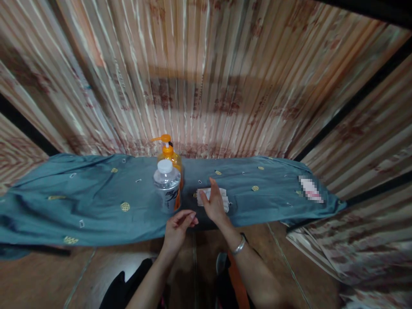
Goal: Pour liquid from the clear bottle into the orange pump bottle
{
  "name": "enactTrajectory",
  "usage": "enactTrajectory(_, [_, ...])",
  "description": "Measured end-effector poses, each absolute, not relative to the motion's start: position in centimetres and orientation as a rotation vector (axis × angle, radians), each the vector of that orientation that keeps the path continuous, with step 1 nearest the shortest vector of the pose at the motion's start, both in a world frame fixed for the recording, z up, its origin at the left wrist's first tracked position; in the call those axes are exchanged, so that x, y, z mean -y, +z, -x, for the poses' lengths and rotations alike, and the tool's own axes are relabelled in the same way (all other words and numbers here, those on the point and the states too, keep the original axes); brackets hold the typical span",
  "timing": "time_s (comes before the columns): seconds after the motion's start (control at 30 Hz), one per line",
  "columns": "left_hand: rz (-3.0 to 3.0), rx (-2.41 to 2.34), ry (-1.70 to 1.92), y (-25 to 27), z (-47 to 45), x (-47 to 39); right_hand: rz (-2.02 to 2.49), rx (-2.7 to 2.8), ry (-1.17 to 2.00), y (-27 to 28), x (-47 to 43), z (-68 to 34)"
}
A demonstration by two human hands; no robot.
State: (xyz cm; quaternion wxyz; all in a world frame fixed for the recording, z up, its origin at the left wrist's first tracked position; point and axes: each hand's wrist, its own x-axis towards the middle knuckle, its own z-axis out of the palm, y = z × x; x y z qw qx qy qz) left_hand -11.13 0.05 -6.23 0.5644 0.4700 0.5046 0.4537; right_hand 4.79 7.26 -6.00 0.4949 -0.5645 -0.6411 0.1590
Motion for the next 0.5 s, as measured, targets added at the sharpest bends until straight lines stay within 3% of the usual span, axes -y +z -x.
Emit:
enactTrajectory(0.3, [-1.089,-1.411,1.491,-3.2,17.8,-0.2,1.285,1.523,0.479,-4.1,-7.3,-3.0])
enactTrajectory(0.5, [-1.066,-1.512,1.814,-2.7,16.9,-2.7,1.203,1.549,0.652,-4.1,-7.1,-1.6])
